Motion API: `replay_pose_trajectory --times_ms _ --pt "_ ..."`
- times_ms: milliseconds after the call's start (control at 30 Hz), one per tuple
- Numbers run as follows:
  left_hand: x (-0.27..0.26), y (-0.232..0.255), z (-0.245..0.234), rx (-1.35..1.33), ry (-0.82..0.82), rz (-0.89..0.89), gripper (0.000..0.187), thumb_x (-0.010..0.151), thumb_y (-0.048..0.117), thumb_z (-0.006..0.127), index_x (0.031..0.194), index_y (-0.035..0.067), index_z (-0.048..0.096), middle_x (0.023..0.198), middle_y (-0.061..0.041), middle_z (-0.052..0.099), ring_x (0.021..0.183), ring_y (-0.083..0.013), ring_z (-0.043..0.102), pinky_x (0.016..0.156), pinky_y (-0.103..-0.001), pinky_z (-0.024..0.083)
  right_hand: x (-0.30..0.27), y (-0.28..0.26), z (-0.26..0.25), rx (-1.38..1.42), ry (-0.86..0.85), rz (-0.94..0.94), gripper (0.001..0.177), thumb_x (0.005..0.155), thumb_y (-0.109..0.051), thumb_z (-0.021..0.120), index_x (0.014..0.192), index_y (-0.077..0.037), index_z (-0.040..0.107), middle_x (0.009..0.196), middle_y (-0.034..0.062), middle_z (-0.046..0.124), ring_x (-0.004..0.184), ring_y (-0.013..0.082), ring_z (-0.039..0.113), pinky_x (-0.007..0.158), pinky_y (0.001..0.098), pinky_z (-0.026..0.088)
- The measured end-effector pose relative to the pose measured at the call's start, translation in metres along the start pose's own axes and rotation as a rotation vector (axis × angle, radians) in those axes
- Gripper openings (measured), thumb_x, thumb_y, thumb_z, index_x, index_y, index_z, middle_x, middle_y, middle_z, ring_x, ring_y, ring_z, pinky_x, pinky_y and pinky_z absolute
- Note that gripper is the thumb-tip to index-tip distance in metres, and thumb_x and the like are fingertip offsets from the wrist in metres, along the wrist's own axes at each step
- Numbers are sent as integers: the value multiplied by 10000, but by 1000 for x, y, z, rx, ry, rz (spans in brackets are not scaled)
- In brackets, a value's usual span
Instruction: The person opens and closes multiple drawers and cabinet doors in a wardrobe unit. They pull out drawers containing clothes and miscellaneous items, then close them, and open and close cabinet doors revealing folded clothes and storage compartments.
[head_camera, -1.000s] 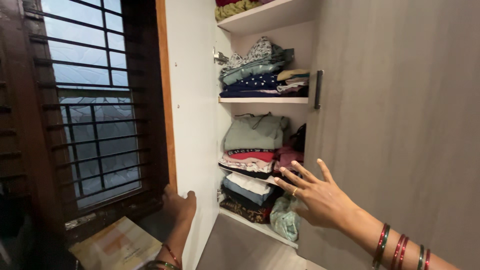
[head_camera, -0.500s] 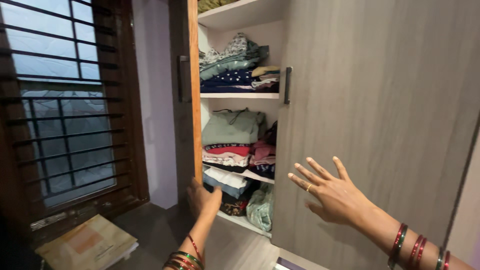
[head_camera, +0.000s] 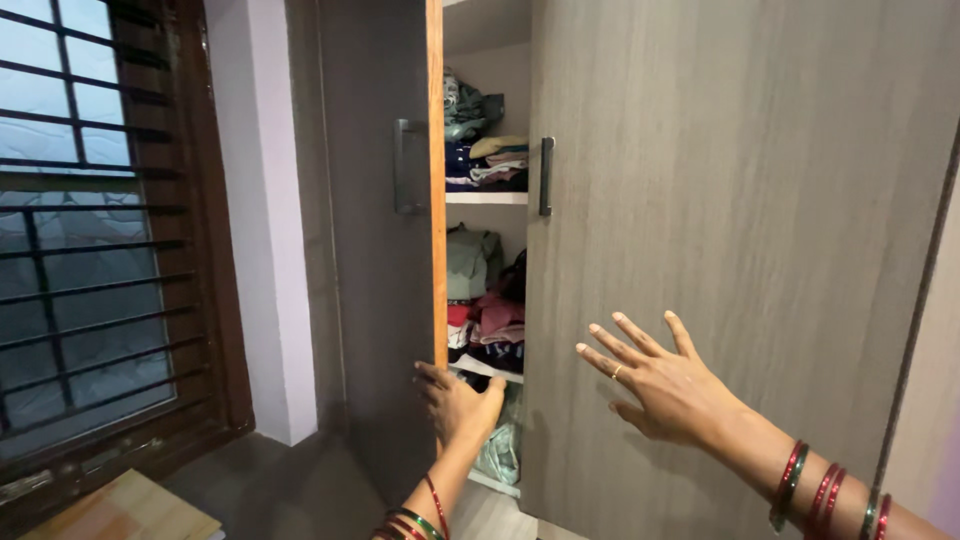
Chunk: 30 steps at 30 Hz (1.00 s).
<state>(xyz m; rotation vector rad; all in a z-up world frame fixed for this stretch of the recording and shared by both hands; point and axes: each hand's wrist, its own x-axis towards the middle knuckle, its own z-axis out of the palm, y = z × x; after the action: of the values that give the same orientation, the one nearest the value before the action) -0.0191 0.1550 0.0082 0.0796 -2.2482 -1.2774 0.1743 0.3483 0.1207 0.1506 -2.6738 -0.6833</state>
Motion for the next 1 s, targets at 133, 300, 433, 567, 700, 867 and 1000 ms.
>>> replay_pose_trajectory --times_ms 133,300,433,567,700,867,1000 --pt "1 10 12 -66 -74 -4 1389 710 541 839 1552 -81 -74 1609 -403 22 1530 -503 104 1249 -506 201 14 1 7 0 -12 4 844 936 -440 628 1632 -358 157 1727 -36 122 1547 221 54 1203 676 73" --pt "-4 24 15 -100 -218 -42 1393 697 502 838 1577 -26 -105 1637 -372 -76 1555 -486 37 1250 -514 213 28 4 15 23 -23 14 858 933 -435 640 1634 -363 151 1728 -38 117 1549 218 51 1207 670 68" --pt "-9 30 24 -104 -224 8 1382 708 486 837 1573 -29 -108 1627 -377 -107 1547 -509 -15 1249 -553 182 37 8 26 19 -51 40 869 933 -434 647 1638 -366 142 1730 -53 115 1552 208 54 1216 665 75" --pt "-6 34 37 -114 -273 9 1383 714 479 817 1578 -5 -148 1636 -359 -157 1550 -505 -56 1242 -570 191 46 14 39 1 -90 69 874 935 -432 654 1640 -359 141 1700 -55 115 1561 211 47 1226 663 84" --pt "1 36 49 -117 -329 23 1406 711 491 818 1575 22 -186 1633 -347 -199 1548 -503 -87 1250 -559 195 52 20 48 1 -105 93 875 934 -442 657 1638 -353 145 1734 -59 101 1558 216 39 1227 661 84" --pt "9 37 63 -143 -417 22 1429 707 482 822 1574 51 -229 1636 -324 -256 1552 -495 -146 1242 -560 226 60 32 59 -32 -135 131 827 949 -457 637 1608 -339 152 1688 -61 97 1567 213 38 1235 651 101" --pt "15 35 73 -176 -443 43 1427 701 477 825 1581 84 -228 1645 -296 -259 1558 -473 -159 1241 -565 229 66 41 67 -57 -148 164 813 952 -460 630 1596 -329 150 1697 -61 69 1569 204 30 1239 642 115"
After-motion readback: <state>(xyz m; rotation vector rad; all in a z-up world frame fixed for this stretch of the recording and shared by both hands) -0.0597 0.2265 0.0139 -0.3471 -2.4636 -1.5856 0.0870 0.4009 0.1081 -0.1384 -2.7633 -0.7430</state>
